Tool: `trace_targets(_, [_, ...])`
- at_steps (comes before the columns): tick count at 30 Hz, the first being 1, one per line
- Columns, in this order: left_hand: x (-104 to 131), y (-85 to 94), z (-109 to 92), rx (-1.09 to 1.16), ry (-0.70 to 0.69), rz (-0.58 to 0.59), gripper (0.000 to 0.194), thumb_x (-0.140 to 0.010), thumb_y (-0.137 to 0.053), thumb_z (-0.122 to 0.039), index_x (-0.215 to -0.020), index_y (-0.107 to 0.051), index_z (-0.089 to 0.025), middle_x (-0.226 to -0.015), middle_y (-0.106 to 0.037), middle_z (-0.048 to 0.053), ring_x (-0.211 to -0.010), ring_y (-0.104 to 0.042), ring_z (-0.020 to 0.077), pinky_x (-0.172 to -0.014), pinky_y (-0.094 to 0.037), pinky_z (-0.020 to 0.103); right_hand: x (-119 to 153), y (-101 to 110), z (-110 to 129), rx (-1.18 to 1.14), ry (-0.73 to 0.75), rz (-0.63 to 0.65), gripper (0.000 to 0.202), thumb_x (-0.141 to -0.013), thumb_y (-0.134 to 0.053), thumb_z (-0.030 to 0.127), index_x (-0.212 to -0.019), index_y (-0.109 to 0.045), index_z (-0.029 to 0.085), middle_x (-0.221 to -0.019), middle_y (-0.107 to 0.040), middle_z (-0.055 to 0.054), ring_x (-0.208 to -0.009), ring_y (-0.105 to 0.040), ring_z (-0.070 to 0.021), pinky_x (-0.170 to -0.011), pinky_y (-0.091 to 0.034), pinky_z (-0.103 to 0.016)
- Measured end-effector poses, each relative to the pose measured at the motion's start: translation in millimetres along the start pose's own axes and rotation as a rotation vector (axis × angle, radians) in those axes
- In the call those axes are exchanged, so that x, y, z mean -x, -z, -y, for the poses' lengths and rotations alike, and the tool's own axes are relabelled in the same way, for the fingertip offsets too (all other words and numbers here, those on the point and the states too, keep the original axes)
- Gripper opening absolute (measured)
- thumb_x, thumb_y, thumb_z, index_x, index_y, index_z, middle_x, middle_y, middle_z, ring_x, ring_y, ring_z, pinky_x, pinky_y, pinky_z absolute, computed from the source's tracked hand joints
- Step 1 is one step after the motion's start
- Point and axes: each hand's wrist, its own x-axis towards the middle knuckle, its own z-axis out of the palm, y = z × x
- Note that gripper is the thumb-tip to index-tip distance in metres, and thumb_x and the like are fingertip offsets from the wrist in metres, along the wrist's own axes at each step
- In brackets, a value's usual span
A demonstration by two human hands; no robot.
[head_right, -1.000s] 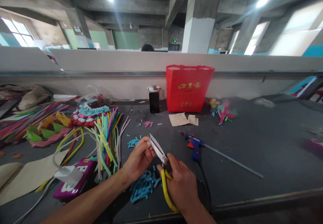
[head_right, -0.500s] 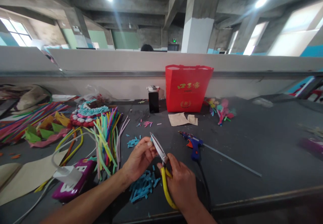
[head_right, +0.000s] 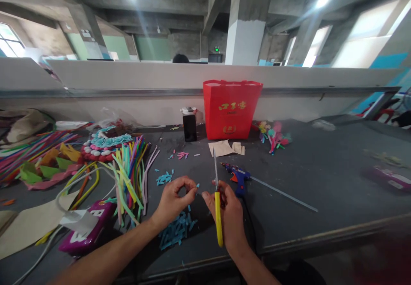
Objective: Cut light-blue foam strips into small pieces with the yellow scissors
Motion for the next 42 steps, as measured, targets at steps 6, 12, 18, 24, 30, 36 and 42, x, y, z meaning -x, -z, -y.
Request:
trace_targets(6, [5.0,-8.3,0.4,-0.244,-0.124,0.078,0.012,-0.072,-0.062,-0.011,-0.064,-0.063,-0.020,-0.060,-0.055,-0.001,-0.058,-0.048,0.0132,-0.058,-0.032,0.024,-7.9,-8.8,5.3,-0.245,-0.116,0.033,0.054,-0.073,-0.072,0.047,-0.114,-0.054,0.017,-0.074,-0.067,0.001,-0.041,-0.049,-0.0082,-0.037,-0.040,-0.021])
trace_targets(12, [-0.5,-4.1,-10.1,-0.348,-0.159,0.206,0.012,-0.074,-0.058,-0.013,-0.064,-0.060,-0.019,-0.063,-0.057,0.000,-0.060,-0.050,0.0137,-0.061,-0.034,0.025,-10.1,-14.1,0.0,-0.266,-0.123,0.016,0.051,-0.075,-0.070,0.045,-0.115,-0.054,0.018,-0.076,-0.067,0.000,-0.040,-0.048,-0.0080,-0.036,-0.040,-0.020])
trace_targets(18, [-12.0,1.8,-9.7,-0.069,0.243,0.313,0.008,-0.071,-0.059,-0.024,-0.069,-0.063,-0.017,-0.057,-0.056,-0.002,-0.053,-0.049,0.0124,-0.051,-0.034,0.023,-10.5,-14.7,2.6,-0.307,-0.115,0.013,0.050,-0.074,-0.071,0.044,-0.115,-0.054,0.019,-0.073,-0.064,0.002,-0.039,-0.047,-0.0080,-0.034,-0.041,-0.020])
trace_targets(24, [-6.8,3.0,-6.1,0.033,0.290,0.294,0.004,-0.066,-0.058,-0.019,-0.064,-0.060,-0.017,-0.053,-0.050,-0.005,-0.050,-0.042,0.0092,-0.049,-0.031,0.021,-6.9,-19.1,4.4,-0.344,-0.148,0.051,0.049,-0.073,-0.072,0.041,-0.114,-0.055,0.020,-0.070,-0.061,0.004,-0.040,-0.047,-0.0075,-0.035,-0.040,-0.019])
trace_targets(30, [-23.9,42.4,-7.9,-0.673,-0.033,0.284,0.009,-0.066,-0.058,-0.012,-0.066,-0.063,-0.018,-0.063,-0.059,0.000,-0.059,-0.051,0.0134,-0.057,-0.034,0.024,-14.7,-13.6,-5.0,-0.422,-0.206,-0.020,0.049,-0.072,-0.074,0.041,-0.113,-0.055,0.021,-0.063,-0.057,0.008,-0.038,-0.045,-0.0062,-0.034,-0.038,-0.017])
trace_targets(36, [-37.5,82.5,8.8,-1.112,0.038,0.251,0.015,-0.076,-0.051,-0.010,-0.077,-0.064,-0.017,-0.076,-0.062,0.007,-0.073,-0.058,0.0212,-0.066,-0.038,0.029,-13.4,-9.2,-5.4,-0.394,-0.250,-0.007,0.046,-0.073,-0.073,0.040,-0.111,-0.057,0.019,-0.060,-0.056,0.008,-0.036,-0.044,-0.0057,-0.032,-0.036,-0.016])
trace_targets(42, [-22.6,59.7,-0.8,-0.938,-0.247,0.587,0.023,-0.078,-0.054,-0.010,-0.093,-0.067,-0.022,-0.091,-0.061,0.006,-0.083,-0.058,0.0205,-0.073,-0.040,0.029,-8.4,-12.6,2.5,-0.314,-0.217,0.024,0.045,-0.071,-0.073,0.042,-0.106,-0.059,0.018,-0.058,-0.055,0.008,-0.036,-0.042,-0.0060,-0.032,-0.035,-0.017])
